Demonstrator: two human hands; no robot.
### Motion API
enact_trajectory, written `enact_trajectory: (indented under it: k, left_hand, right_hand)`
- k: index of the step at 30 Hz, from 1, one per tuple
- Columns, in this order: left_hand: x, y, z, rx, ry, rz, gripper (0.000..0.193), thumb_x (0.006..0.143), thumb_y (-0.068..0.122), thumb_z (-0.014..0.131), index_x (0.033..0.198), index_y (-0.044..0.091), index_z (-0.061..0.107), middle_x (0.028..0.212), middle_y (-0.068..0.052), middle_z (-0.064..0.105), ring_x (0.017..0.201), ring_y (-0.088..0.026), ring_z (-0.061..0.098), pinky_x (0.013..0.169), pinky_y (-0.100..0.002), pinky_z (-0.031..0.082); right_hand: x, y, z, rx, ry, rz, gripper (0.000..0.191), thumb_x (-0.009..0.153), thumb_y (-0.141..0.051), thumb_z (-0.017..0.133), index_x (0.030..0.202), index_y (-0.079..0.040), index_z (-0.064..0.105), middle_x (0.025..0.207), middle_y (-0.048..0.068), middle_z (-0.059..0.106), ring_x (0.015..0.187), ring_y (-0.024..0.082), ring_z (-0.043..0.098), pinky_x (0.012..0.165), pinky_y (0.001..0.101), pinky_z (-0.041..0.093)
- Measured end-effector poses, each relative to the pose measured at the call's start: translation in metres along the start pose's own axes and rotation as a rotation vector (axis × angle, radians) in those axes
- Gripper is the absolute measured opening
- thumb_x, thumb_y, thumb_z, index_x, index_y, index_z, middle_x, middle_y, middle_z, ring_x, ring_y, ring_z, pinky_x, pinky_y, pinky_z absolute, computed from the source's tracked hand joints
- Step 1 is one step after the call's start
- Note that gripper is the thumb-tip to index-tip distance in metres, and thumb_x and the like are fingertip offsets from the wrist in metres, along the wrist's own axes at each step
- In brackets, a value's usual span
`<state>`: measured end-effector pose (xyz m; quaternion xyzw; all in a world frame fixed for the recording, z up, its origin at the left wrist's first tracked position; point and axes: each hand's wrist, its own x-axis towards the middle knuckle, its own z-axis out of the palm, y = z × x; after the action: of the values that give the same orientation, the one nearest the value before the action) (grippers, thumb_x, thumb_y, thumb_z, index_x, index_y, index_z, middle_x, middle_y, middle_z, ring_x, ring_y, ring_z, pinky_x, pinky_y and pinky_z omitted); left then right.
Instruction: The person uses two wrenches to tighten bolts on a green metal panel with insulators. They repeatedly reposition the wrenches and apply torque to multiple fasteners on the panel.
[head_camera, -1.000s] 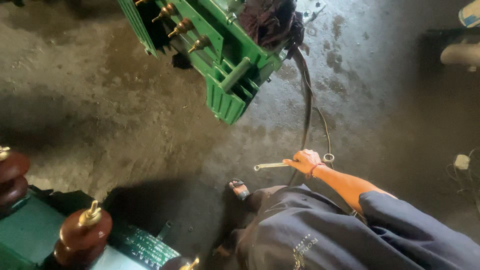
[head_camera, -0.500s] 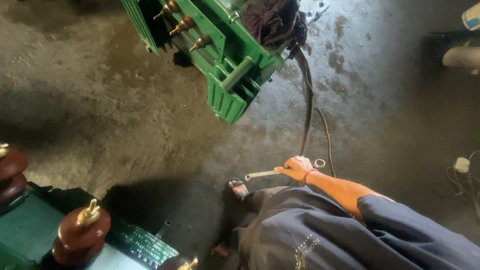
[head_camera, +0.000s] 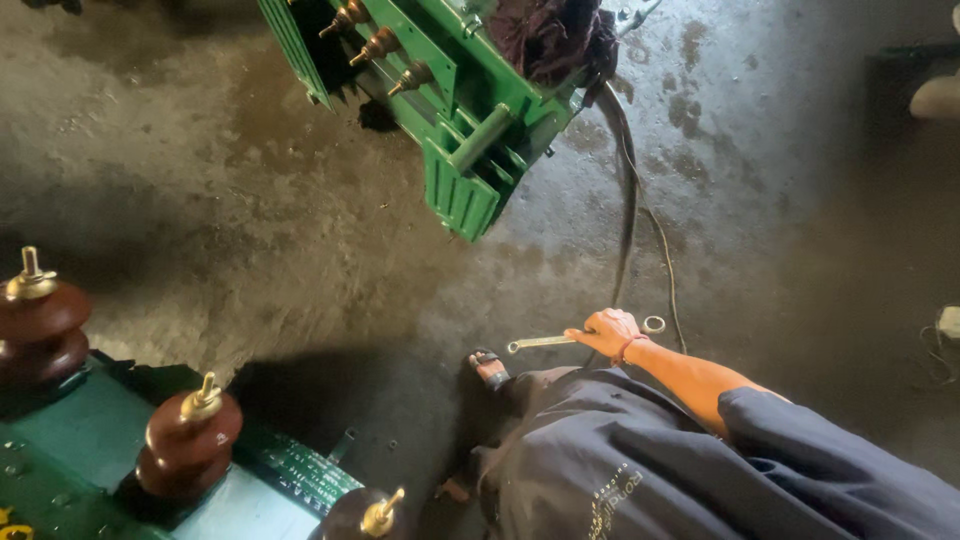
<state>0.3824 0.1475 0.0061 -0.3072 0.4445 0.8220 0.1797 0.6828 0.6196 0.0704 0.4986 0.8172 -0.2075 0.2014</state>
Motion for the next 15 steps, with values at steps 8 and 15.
enact_trajectory:
  k: [8,15]
  left_hand:
    - [0.007,-0.015,0.021,-0.043,-0.001,0.017,0.065,0.093,0.046,0.071,0.138,0.004,0.050,0.135,-0.023,0.058,0.110,-0.036,0.062,0.084,-0.049,0.056]
    - [-0.027,0.018,-0.089,-0.254,0.004,0.074,0.064,0.094,0.045,0.070,0.138,0.005,0.050,0.138,-0.023,0.057,0.112,-0.037,0.061,0.086,-0.050,0.056]
  right_hand:
    - [-0.013,-0.034,0.002,0.045,0.020,-0.069,0.067,0.085,-0.073,0.056,0.068,-0.012,0.076,0.066,0.014,0.069,0.069,0.033,0.069,0.066,0.0443,0.052]
    - [-0.044,-0.119,-0.025,0.553,0.085,-0.348,0.043,0.088,-0.050,0.070,0.078,-0.008,0.073,0.057,-0.001,0.054,0.055,0.010,0.045,0.046,0.0345,0.038]
